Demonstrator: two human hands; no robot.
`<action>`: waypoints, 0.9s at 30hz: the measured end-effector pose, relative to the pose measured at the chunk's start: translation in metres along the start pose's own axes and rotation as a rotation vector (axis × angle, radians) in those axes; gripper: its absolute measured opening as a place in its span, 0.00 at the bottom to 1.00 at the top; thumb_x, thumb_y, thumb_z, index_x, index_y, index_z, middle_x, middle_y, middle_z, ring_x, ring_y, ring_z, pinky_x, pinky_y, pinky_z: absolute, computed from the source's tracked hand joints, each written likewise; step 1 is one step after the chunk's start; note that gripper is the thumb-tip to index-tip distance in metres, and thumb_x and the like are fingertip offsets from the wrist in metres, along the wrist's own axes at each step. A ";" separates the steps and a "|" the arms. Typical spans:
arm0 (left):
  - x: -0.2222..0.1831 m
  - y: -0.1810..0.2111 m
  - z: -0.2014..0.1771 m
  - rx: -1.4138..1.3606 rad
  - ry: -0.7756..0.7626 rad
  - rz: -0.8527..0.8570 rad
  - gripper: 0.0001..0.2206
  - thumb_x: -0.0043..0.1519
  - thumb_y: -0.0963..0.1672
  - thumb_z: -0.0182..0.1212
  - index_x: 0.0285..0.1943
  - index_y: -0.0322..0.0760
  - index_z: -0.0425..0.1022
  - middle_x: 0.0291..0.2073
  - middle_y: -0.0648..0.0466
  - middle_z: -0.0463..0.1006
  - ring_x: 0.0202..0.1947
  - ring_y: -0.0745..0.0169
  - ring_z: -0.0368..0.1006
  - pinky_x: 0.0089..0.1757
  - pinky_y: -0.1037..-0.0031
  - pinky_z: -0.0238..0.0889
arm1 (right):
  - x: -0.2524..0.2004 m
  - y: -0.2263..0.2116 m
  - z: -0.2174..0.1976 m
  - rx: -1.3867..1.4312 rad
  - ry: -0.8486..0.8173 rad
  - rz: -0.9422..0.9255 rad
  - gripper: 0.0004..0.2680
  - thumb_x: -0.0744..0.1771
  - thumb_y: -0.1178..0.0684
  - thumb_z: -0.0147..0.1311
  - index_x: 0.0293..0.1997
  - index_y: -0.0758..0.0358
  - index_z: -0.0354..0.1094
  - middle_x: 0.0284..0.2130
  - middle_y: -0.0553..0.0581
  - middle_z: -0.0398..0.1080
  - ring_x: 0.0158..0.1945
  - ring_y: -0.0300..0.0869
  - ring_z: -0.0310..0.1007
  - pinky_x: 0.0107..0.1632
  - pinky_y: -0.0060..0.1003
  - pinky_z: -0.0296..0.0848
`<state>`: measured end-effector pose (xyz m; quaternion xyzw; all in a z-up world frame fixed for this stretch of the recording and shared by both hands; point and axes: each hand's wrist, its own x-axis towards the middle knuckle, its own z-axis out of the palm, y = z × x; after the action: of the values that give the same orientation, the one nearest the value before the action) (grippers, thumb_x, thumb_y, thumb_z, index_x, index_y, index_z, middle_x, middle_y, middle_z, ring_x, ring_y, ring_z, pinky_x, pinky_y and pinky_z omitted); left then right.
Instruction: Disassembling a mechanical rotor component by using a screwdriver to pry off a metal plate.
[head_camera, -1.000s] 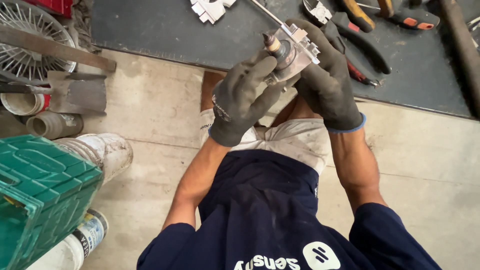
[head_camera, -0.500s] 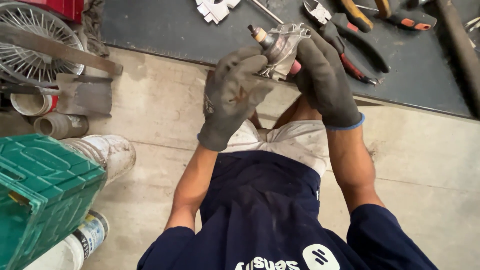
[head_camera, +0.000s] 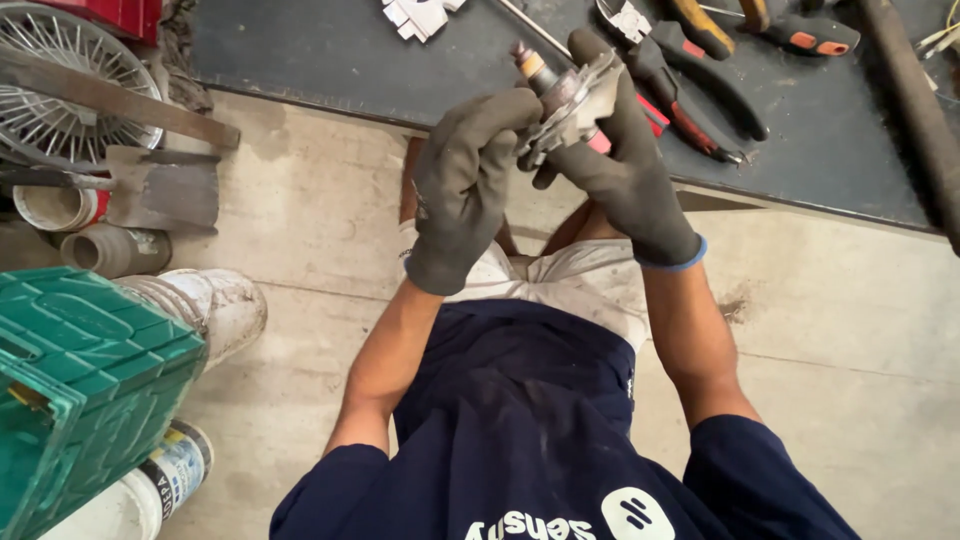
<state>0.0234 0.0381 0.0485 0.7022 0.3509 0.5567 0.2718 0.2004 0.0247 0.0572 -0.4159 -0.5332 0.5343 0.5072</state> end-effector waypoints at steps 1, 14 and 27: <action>0.003 0.004 -0.003 0.060 0.004 0.060 0.14 0.76 0.47 0.47 0.59 0.36 0.74 0.52 0.46 0.78 0.53 0.50 0.78 0.53 0.64 0.76 | -0.001 -0.004 -0.001 0.070 -0.060 0.025 0.28 0.71 0.59 0.54 0.77 0.63 0.34 0.73 0.68 0.53 0.42 0.46 0.73 0.43 0.37 0.79; -0.029 -0.018 0.008 -0.473 -0.211 -0.077 0.28 0.74 0.53 0.52 0.77 0.33 0.56 0.74 0.44 0.62 0.50 0.63 0.84 0.52 0.75 0.87 | 0.007 -0.005 -0.018 -0.168 -0.212 -0.156 0.33 0.71 0.30 0.43 0.78 0.70 0.39 0.77 0.65 0.44 0.81 0.52 0.45 0.82 0.48 0.51; -0.014 -0.035 -0.002 0.016 -0.028 0.041 0.25 0.62 0.52 0.71 0.66 0.46 0.72 0.62 0.53 0.71 0.61 0.57 0.75 0.58 0.66 0.79 | 0.008 -0.005 -0.005 -0.206 -0.120 -0.190 0.30 0.69 0.36 0.55 0.75 0.65 0.46 0.69 0.55 0.54 0.70 0.41 0.55 0.74 0.37 0.57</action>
<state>0.0131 0.0479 0.0132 0.7191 0.3373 0.5493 0.2597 0.2048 0.0326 0.0624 -0.3809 -0.6513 0.4503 0.4774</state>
